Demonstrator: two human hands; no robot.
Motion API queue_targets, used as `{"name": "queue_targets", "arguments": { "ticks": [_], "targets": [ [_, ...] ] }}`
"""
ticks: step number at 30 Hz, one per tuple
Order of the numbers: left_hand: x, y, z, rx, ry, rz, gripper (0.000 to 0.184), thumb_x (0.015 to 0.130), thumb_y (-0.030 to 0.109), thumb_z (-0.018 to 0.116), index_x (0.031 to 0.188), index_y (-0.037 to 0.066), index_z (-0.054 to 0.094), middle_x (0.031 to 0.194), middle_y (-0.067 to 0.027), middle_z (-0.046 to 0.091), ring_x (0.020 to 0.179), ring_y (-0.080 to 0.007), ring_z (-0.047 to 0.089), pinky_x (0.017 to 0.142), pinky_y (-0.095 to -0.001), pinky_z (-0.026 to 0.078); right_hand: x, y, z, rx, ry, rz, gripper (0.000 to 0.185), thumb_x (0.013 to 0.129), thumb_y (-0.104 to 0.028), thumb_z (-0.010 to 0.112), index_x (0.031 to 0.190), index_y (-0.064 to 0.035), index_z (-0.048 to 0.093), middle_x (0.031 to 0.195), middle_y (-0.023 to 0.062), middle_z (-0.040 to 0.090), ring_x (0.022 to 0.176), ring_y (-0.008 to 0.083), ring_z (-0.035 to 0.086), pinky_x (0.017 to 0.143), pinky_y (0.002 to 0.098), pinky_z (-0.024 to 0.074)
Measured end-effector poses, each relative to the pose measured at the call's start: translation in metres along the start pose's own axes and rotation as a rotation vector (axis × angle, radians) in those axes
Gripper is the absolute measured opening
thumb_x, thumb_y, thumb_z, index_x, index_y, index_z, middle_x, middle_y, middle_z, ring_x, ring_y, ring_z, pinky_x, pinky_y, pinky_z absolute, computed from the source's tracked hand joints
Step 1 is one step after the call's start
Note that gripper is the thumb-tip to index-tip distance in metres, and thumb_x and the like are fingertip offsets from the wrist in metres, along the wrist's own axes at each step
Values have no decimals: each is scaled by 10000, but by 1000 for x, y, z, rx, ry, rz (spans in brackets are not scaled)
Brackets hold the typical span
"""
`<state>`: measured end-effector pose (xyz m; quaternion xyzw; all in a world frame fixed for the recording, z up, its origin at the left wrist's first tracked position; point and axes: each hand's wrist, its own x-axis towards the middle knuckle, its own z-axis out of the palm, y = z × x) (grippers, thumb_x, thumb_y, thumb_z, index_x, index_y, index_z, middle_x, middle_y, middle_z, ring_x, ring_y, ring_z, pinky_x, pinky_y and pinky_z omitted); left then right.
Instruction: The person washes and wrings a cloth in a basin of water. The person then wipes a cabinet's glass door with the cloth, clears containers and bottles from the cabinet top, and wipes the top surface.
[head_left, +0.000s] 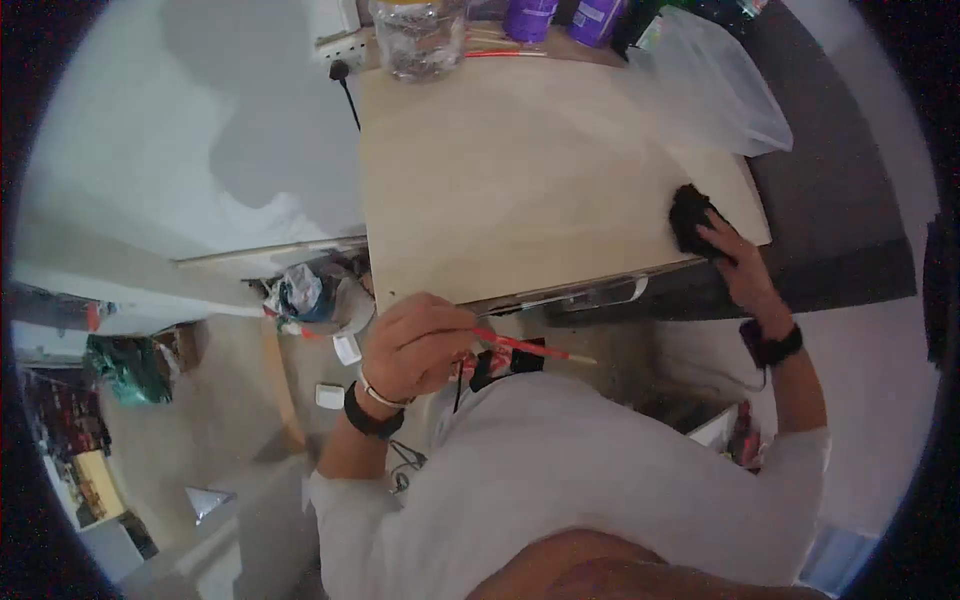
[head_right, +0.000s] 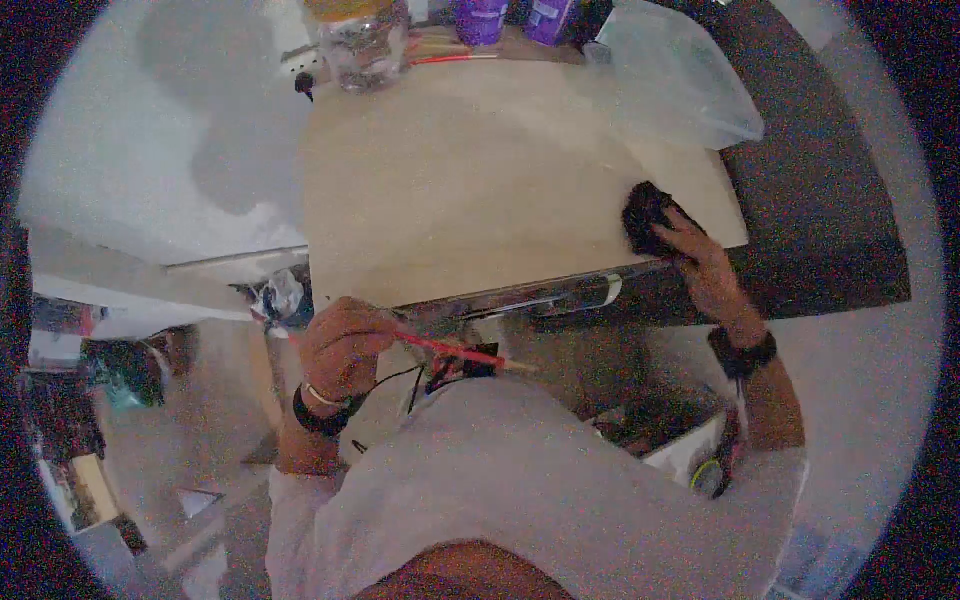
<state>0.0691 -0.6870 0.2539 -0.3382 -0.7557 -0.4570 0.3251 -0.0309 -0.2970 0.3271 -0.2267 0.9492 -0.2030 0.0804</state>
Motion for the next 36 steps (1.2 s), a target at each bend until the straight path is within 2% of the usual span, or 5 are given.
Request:
{"name": "queue_targets", "arguments": {
  "ticks": [14, 21, 24, 31, 36],
  "targets": [
    [5, -2, -9, -192, 535, -334, 93, 773, -37, 497, 826, 30, 531, 803, -123, 575, 662, -178, 517, 555, -256, 414, 81, -172, 124, 31, 63, -829, 515, 647, -55, 599, 1141, 17, 470, 1229, 195, 428, 1219, 342, 330, 1008, 459, 267],
    [60, 20, 25, -118, 727, -669, 124, 803, -50, 474, 863, 36, 540, 873, -102, 579, 726, -100, 509, 589, -194, 404, 41, -135, 76, 695, 340, -583, 566, 748, -144, 656, 1249, -36, 417, 1192, 114, 480, 1108, 228, 449, 951, 369, 345],
    [74, 28, 54, 172, 396, -381, 131, 802, -63, 458, 835, 23, 551, 877, -102, 582, 762, -119, 529, 624, -206, 417, 33, -117, 62, 1443, 53, -386, 406, 816, -145, 601, 1188, -35, 484, 1145, 73, 513, 1045, 155, 474, 919, 309, 366],
    [89, 11, 71, 38, -19, -727, 383, 816, 34, 520, 1184, 24, 416, 1140, -134, 498, 972, -223, 533, 817, -326, 434, 48, -91, 76, 1308, 62, -246, 261, 912, -183, 449, 1065, 0, 553, 1021, 64, 576, 974, 127, 514, 855, 263, 414],
    [87, 25, 82, 93, 99, -519, 656, 738, 278, 654, 1268, 44, 346, 1352, -174, 237, 1205, -338, 311, 948, -473, 308, 23, -55, 40, 1238, 525, -399, 279, 913, -204, 422, 999, 14, 575, 1002, 102, 581, 926, 161, 534, 841, 305, 415]
  ]
}}
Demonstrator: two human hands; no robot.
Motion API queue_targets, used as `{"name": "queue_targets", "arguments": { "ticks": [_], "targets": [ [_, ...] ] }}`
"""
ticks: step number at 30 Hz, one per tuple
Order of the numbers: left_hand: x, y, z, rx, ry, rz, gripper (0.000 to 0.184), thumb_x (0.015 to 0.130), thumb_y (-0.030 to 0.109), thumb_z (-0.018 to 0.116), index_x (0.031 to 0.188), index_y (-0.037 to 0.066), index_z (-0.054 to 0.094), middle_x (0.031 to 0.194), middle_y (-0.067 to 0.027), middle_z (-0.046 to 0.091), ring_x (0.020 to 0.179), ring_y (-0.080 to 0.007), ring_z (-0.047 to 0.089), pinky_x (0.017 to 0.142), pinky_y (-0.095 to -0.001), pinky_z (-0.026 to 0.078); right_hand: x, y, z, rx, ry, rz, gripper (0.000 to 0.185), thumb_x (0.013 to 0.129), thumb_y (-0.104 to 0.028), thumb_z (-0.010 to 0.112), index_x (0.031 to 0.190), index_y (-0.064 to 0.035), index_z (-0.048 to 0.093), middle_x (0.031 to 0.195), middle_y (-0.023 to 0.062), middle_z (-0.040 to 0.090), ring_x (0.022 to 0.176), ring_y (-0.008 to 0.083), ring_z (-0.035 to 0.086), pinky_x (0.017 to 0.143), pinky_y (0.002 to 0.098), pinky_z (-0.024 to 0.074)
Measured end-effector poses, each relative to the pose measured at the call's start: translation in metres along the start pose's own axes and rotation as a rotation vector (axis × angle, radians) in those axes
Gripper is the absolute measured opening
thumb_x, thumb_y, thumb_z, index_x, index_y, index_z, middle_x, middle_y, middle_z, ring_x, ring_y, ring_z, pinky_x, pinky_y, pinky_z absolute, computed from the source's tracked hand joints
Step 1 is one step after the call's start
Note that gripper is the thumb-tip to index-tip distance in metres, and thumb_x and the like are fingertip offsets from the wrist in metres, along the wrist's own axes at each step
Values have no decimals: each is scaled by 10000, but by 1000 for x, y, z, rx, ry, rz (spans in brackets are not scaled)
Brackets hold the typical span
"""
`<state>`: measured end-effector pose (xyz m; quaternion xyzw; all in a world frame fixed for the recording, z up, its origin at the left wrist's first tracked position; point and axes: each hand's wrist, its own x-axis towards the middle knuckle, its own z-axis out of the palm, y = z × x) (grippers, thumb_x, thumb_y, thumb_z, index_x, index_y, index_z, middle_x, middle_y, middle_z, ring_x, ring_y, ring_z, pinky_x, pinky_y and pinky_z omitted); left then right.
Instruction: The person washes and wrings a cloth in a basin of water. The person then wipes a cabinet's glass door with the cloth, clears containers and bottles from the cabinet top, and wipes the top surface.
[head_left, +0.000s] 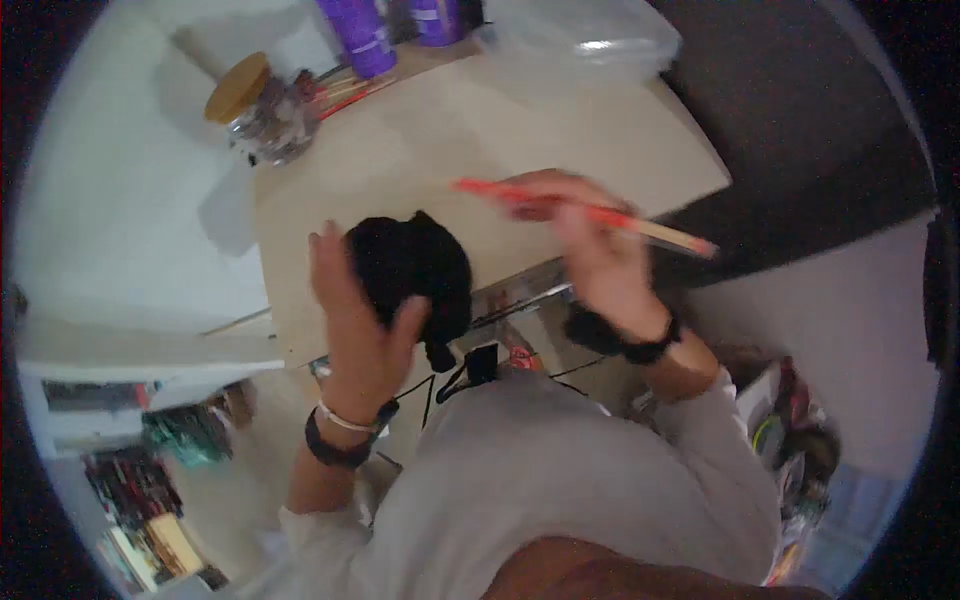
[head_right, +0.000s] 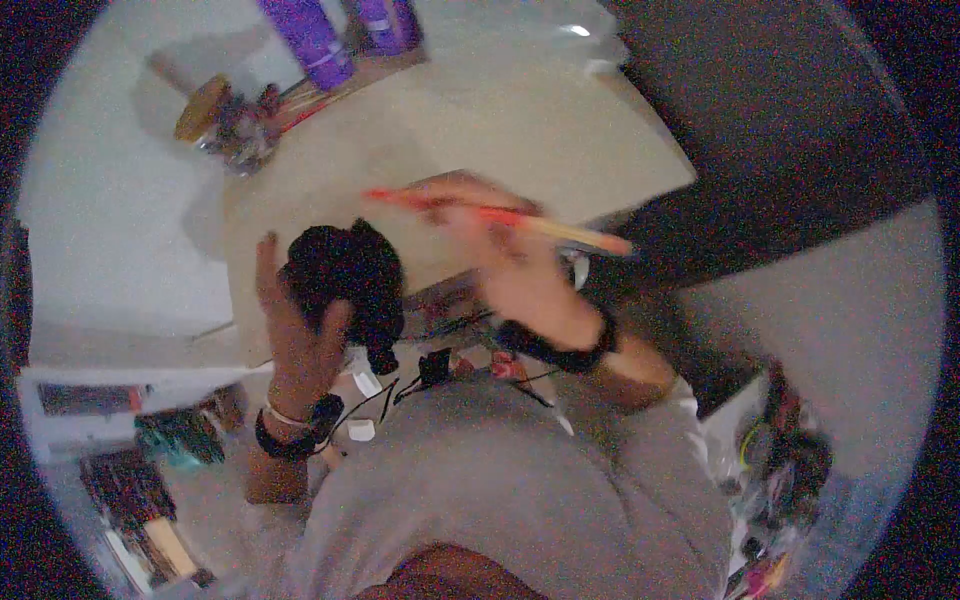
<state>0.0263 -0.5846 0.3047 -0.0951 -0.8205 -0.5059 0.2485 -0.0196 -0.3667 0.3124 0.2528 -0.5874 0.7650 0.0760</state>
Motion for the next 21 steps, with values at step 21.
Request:
{"name": "queue_targets", "arguments": {
  "ticks": [21],
  "targets": [
    [-12, -12, -82, 939, -624, -221, 628, 741, 159, 545, 1294, -9, 300, 1406, -197, 155, 1291, -426, 109, 1054, -482, 134, 14, 38, -115, -1290, 178, -129, 187, 787, -45, 530, 956, 2, 592, 785, 91, 563, 724, 182, 551, 643, 275, 454]
  ]
}}
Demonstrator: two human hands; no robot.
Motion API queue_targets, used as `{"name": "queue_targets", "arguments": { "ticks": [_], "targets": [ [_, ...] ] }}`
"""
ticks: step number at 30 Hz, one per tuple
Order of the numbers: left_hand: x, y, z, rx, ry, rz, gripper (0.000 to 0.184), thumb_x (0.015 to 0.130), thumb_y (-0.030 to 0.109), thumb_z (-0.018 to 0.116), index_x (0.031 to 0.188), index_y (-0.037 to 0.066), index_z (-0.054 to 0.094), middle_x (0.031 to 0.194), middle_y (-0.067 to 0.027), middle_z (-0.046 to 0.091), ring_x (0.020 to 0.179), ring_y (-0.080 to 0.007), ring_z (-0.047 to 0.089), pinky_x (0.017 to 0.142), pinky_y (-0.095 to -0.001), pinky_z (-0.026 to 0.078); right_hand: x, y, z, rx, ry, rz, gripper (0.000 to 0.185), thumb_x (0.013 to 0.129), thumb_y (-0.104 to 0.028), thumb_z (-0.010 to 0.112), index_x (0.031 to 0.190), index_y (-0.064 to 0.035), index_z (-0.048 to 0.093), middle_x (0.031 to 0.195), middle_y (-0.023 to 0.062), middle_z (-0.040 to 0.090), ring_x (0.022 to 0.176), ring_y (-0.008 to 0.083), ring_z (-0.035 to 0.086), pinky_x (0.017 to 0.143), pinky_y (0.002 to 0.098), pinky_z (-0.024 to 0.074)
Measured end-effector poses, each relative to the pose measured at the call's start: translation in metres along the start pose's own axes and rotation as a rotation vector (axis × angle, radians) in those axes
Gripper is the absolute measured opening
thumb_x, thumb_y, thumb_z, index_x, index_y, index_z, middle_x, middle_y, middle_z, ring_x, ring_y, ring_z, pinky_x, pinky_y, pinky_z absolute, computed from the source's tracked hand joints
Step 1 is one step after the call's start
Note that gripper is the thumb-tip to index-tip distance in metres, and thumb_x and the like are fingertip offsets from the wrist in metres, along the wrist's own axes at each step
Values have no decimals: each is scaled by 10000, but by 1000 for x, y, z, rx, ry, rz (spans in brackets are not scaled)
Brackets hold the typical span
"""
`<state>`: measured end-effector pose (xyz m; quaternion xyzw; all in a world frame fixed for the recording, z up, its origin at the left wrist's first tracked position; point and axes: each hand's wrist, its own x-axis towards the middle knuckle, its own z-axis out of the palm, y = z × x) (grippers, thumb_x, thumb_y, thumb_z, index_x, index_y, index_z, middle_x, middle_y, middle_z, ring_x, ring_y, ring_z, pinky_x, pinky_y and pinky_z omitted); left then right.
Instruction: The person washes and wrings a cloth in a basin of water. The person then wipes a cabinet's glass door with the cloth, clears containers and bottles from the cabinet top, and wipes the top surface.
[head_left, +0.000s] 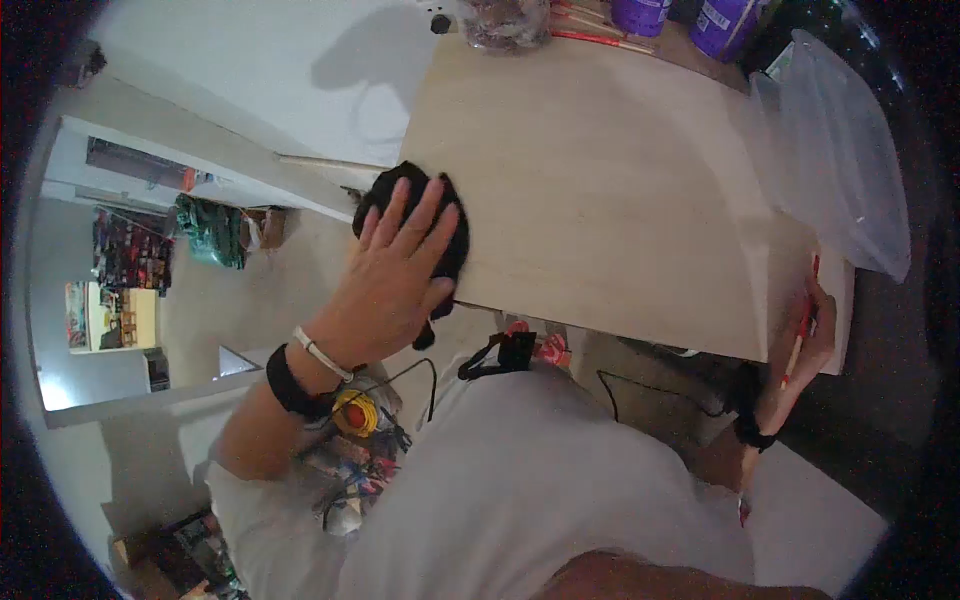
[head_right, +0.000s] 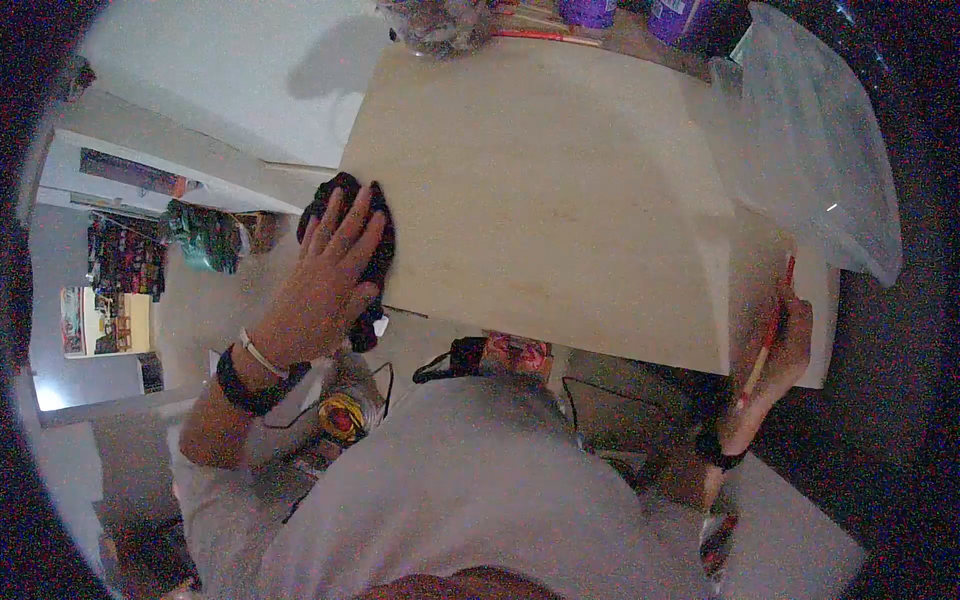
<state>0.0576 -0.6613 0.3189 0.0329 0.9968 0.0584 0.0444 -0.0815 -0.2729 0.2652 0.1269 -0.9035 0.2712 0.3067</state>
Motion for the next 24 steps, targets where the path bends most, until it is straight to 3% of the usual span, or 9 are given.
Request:
{"name": "queue_targets", "arguments": {
  "ticks": [3, 6, 9, 11, 14, 16, 18, 22, 24],
  "targets": [
    [29, 23, 6, -33, -58, 299, 633, 753, 251, 546, 1286, -4, 319, 1397, -188, 194, 1284, -425, 133, 1053, -480, 131, -2, -2, 0, 64, -68, 74, 207, 838, -67, 500, 1000, 46, 562, 876, 102, 571, 805, 153, 527, 746, 261, 420],
    [70, 83, 18, -86, 90, 657, 635, 737, 338, 547, 1261, 33, 356, 1376, -158, 261, 1256, -374, 244, 997, -491, 250, -1, -12, -6, 91, -104, 162, 213, 834, -68, 507, 1010, 39, 561, 883, 101, 574, 806, 158, 527, 751, 265, 419],
    [78, 89, 21, -137, 138, 702, 623, 746, 326, 544, 1265, 42, 349, 1373, -153, 269, 1252, -361, 258, 991, -483, 261, -4, 3, -6, 35, -92, 89, 227, 843, -94, 502, 1018, 39, 556, 891, 96, 577, 806, 153, 524, 756, 269, 418],
    [63, 65, 16, -107, 51, 592, 621, 741, 305, 558, 1269, 54, 349, 1371, -168, 262, 1248, -394, 246, 1001, -491, 241, -2, 2, -7, 88, -72, 110, 212, 809, -62, 486, 989, 15, 568, 835, 72, 562, 760, 163, 527, 666, 249, 419],
    [23, 8, -13, 6, -142, 239, 700, 710, 187, 593, 1320, 50, 277, 1406, -211, 131, 1279, -450, 113, 1030, -525, 160, 2, 3, -9, 62, -83, 105, 201, 812, -68, 494, 979, 20, 562, 853, 91, 567, 775, 185, 540, 684, 275, 430],
    [4, -10, -12, -8, -163, 134, 727, 709, 166, 592, 1334, 41, 241, 1414, -224, 77, 1287, -460, 60, 1028, -539, 146, -3, 13, -9, -19, -77, 72, 202, 835, -67, 487, 1003, 23, 554, 859, 97, 567, 779, 175, 525, 706, 267, 421],
    [0, -12, -16, 0, -203, 138, 737, 709, 162, 589, 1339, 38, 227, 1415, -227, 63, 1289, -460, 43, 1028, -542, 141, 0, 17, -10, -98, -57, 9, 203, 857, -66, 481, 1027, 26, 546, 865, 104, 567, 782, 165, 511, 729, 259, 411],
    [19, -7, -25, 122, -331, 120, 759, 713, 161, 577, 1349, 28, 185, 1414, -235, 51, 1288, -467, 25, 1026, -551, 132, -3, 17, -10, -28, -89, 104, 186, 860, -66, 475, 1009, 23, 543, 888, 101, 555, 787, 170, 509, 732, 259, 410],
    [46, -17, -19, 134, -251, 134, 725, 755, 194, 554, 1356, 49, 176, 1415, -226, 58, 1279, -474, 55, 992, -583, 173, -3, 18, -11, -26, -90, 64, 181, 859, -61, 473, 1004, 23, 541, 897, 99, 552, 792, 168, 509, 739, 257, 408]
  ]
}}
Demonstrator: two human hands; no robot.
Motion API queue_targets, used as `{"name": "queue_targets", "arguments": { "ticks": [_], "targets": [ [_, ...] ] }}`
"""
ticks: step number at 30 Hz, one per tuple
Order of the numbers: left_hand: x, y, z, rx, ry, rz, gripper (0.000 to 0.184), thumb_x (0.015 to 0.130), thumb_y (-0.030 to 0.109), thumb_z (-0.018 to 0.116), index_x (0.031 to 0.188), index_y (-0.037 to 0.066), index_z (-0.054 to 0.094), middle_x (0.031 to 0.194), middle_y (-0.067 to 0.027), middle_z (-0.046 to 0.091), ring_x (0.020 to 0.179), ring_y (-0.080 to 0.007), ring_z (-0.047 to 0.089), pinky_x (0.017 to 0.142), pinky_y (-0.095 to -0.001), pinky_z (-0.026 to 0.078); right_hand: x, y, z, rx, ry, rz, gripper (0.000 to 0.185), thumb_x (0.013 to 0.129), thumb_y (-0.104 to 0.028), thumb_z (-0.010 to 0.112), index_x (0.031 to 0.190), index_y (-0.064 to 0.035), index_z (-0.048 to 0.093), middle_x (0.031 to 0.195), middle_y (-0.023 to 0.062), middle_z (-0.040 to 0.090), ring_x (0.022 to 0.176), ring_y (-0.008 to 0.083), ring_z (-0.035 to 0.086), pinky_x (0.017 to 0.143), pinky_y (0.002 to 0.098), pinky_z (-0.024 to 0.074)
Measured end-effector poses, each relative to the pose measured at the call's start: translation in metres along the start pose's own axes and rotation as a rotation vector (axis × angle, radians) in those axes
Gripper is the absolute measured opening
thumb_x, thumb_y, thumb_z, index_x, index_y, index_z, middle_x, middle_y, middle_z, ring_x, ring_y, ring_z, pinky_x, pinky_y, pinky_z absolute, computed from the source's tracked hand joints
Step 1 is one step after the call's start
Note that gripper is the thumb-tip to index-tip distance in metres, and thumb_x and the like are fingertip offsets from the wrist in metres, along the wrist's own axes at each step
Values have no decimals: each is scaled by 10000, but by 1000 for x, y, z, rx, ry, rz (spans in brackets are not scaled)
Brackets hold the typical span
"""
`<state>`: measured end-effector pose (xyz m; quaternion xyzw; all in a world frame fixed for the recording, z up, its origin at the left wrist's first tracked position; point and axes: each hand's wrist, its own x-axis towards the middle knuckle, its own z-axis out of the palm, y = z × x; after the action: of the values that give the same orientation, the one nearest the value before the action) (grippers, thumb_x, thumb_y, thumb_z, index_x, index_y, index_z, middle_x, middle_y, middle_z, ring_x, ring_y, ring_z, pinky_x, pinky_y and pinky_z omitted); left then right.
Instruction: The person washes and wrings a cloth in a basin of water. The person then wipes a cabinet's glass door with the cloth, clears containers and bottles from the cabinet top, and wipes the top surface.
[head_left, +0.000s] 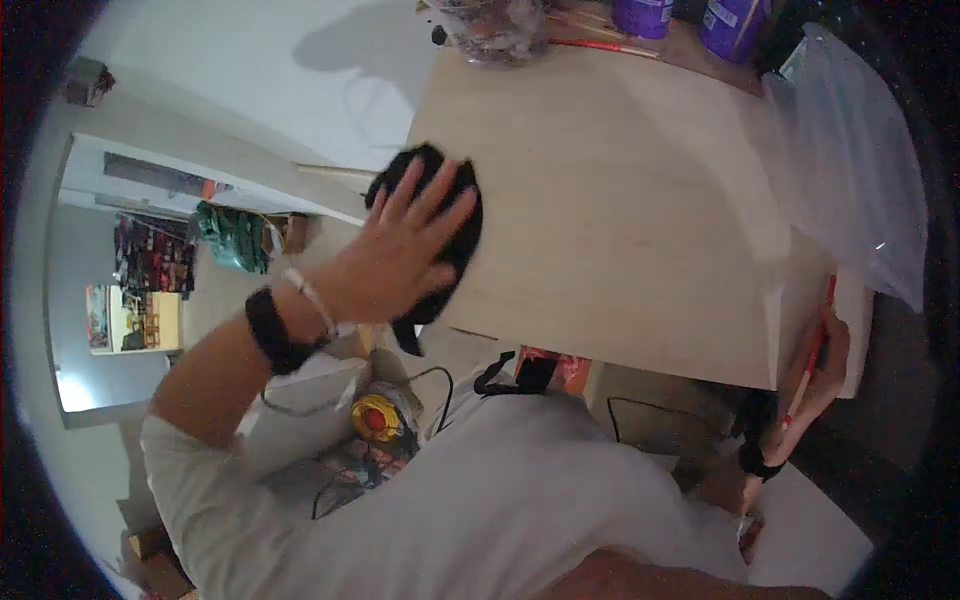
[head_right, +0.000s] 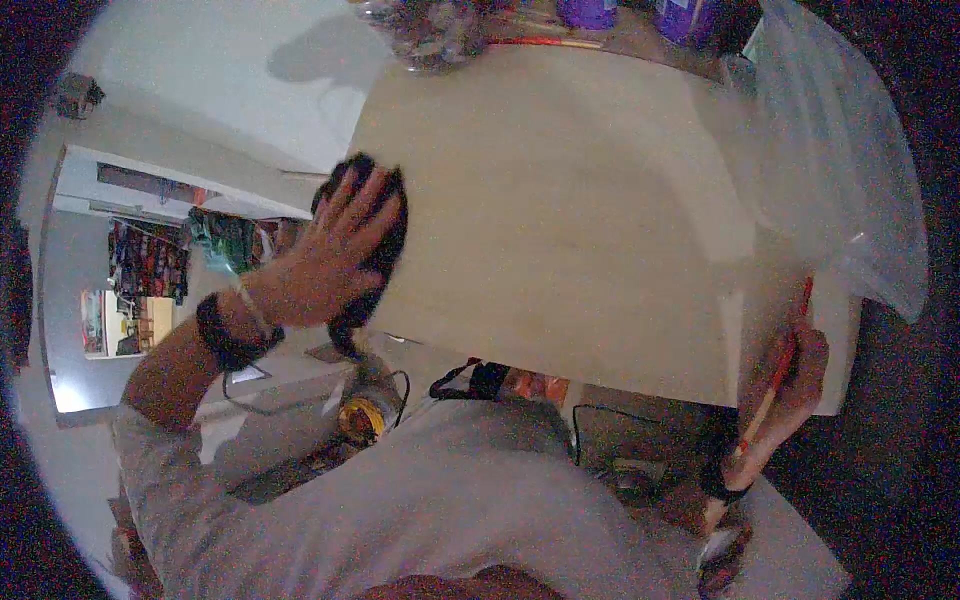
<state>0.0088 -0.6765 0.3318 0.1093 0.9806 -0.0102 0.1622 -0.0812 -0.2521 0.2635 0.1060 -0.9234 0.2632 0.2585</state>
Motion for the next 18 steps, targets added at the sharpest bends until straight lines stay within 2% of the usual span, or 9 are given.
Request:
{"name": "queue_targets", "arguments": {
  "ticks": [2, 3, 5, 8, 11, 12, 15, 17, 18],
  "targets": [
    [38, -42, 18, 55, 252, 56, 695, 820, 262, 506, 1362, 45, 130, 1411, -224, 76, 1272, -473, 93, 957, -604, 229, 2, -11, 0, 88, -19, 61, 180, 854, -52, 476, 1004, 25, 539, 898, 96, 544, 802, 162, 508, 754, 254, 402],
    [55, -56, 17, 58, 248, 67, 695, 820, 262, 506, 1362, 45, 130, 1411, -224, 76, 1272, -473, 93, 957, -604, 229, 5, -14, 0, 84, -15, 72, 180, 854, -52, 476, 1004, 25, 539, 898, 96, 544, 802, 162, 508, 754, 254, 402],
    [83, -72, 13, 39, 378, 45, 697, 838, 290, 486, 1356, 13, 112, 1405, -230, 96, 1275, -462, 99, 968, -584, 230, 5, -18, 3, 111, 84, 71, 179, 781, -43, 514, 941, -10, 587, 819, 51, 538, 760, 149, 503, 651, 246, 397],
    [94, -76, 8, 12, 363, -24, 708, 846, 297, 481, 1350, -15, 94, 1398, -236, 117, 1275, -455, 113, 979, -569, 220, 6, -21, 4, 268, 68, 181, 195, 770, -26, 513, 948, -8, 591, 825, 46, 538, 771, 143, 500, 658, 248, 404],
    [86, -59, 9, 86, 325, -102, 726, 837, 301, 491, 1352, -16, 89, 1395, -246, 116, 1270, -460, 123, 981, -571, 210, 2, -15, 3, 254, 45, 253, 199, 780, -19, 497, 956, 1, 589, 869, 56, 553, 799, 156, 514, 691, 259, 419],
    [74, -54, 15, 87, 371, 34, 757, 815, 305, 518, 1351, -17, 91, 1392, -259, 108, 1269, -461, 128, 976, -576, 217, 4, -11, 0, 137, 30, 104, 214, 776, -18, 500, 974, 13, 577, 918, 78, 561, 845, 176, 530, 737, 265, 430],
    [34, 3, 0, 69, 173, 120, 768, 770, 282, 570, 1332, -43, 160, 1391, -270, 98, 1277, -459, 112, 991, -571, 192, 8, -21, 9, 134, 41, 158, 260, 764, -11, 502, 1017, 17, 554, 954, 109, 564, 896, 212, 546, 777, 283, 435],
    [5, 40, 4, 0, 122, 232, 771, 762, 277, 582, 1329, -46, 172, 1395, -263, 96, 1286, -440, 110, 1008, -543, 188, -5, -5, 4, 115, 30, 113, 292, 755, 4, 498, 1043, 20, 538, 958, 132, 563, 902, 242, 550, 787, 300, 436],
    [5, 35, 4, -6, 140, 240, 771, 762, 277, 582, 1329, -46, 172, 1395, -263, 96, 1286, -440, 110, 1008, -543, 188, -1, -5, 7, 100, -4, 72, 325, 746, 19, 494, 1069, 22, 522, 962, 154, 562, 908, 273, 553, 797, 317, 438]
  ]
}}
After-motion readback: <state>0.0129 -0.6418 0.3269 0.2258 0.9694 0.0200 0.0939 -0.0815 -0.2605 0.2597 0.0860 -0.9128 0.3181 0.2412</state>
